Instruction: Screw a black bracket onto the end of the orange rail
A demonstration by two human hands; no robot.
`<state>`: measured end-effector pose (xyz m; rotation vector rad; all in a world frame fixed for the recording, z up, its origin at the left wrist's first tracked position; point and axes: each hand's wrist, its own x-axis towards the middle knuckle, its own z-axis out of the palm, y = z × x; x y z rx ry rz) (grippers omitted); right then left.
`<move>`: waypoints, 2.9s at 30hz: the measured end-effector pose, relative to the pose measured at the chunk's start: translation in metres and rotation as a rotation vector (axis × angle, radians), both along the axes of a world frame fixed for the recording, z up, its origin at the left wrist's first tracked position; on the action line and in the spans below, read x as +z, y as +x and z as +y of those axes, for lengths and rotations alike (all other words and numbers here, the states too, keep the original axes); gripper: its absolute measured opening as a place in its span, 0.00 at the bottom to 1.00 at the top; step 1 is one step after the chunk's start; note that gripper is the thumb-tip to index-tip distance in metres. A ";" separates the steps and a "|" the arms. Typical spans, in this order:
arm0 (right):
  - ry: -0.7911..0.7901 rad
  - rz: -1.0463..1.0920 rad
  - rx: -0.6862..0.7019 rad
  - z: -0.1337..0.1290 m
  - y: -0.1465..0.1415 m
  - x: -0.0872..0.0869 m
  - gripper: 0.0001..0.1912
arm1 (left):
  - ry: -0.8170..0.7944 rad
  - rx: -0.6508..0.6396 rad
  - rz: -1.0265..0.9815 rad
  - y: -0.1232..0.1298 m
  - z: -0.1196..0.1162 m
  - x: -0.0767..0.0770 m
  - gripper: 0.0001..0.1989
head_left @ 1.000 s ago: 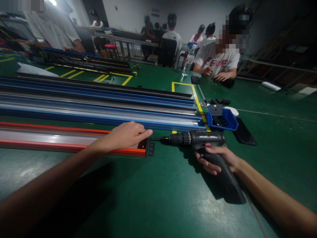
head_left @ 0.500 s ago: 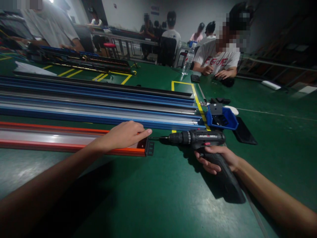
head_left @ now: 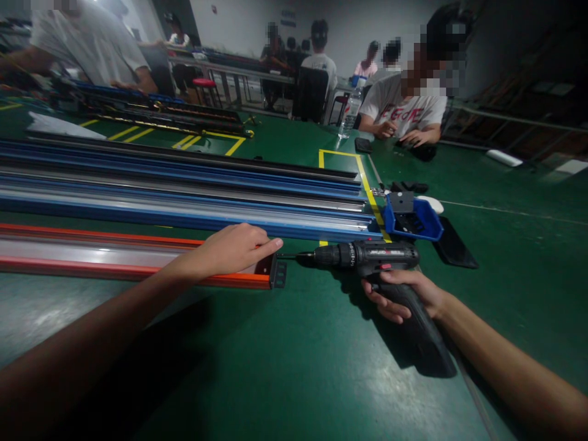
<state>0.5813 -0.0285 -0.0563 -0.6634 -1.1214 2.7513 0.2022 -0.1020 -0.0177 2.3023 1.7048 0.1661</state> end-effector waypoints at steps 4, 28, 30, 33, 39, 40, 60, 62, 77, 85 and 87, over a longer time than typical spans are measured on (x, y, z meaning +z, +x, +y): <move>-0.003 -0.002 0.002 0.000 0.000 0.000 0.17 | -0.004 0.002 -0.005 0.000 0.000 0.000 0.34; 0.023 -0.014 0.012 -0.001 -0.001 0.001 0.17 | 0.011 -0.006 -0.003 0.000 0.000 -0.001 0.34; 0.025 -0.005 0.012 -0.001 -0.001 0.001 0.17 | 0.013 -0.007 -0.006 0.000 0.000 -0.002 0.33; 0.018 0.001 0.013 -0.001 -0.001 0.001 0.17 | 0.007 -0.011 -0.004 -0.001 0.001 -0.002 0.34; 0.010 0.006 0.000 0.000 0.000 -0.001 0.17 | -0.004 -0.006 0.008 0.000 0.001 -0.002 0.34; 0.009 0.006 0.002 0.000 0.001 -0.001 0.17 | -0.004 -0.007 0.007 0.000 0.000 -0.001 0.34; 0.001 0.017 -0.007 -0.001 0.000 -0.001 0.16 | -0.005 -0.017 0.032 0.000 0.000 -0.002 0.35; 0.000 0.009 -0.007 -0.001 0.000 -0.001 0.16 | -0.010 -0.014 0.036 0.000 0.001 -0.002 0.35; -0.009 0.020 -0.010 -0.001 0.000 0.000 0.16 | -0.003 -0.011 0.024 0.001 0.000 -0.001 0.34; -0.009 0.033 0.003 0.000 0.000 0.001 0.16 | -0.004 -0.004 0.033 0.000 0.000 -0.002 0.34; -0.012 0.034 0.005 0.000 0.000 0.000 0.16 | -0.006 -0.005 0.029 0.000 0.000 -0.002 0.34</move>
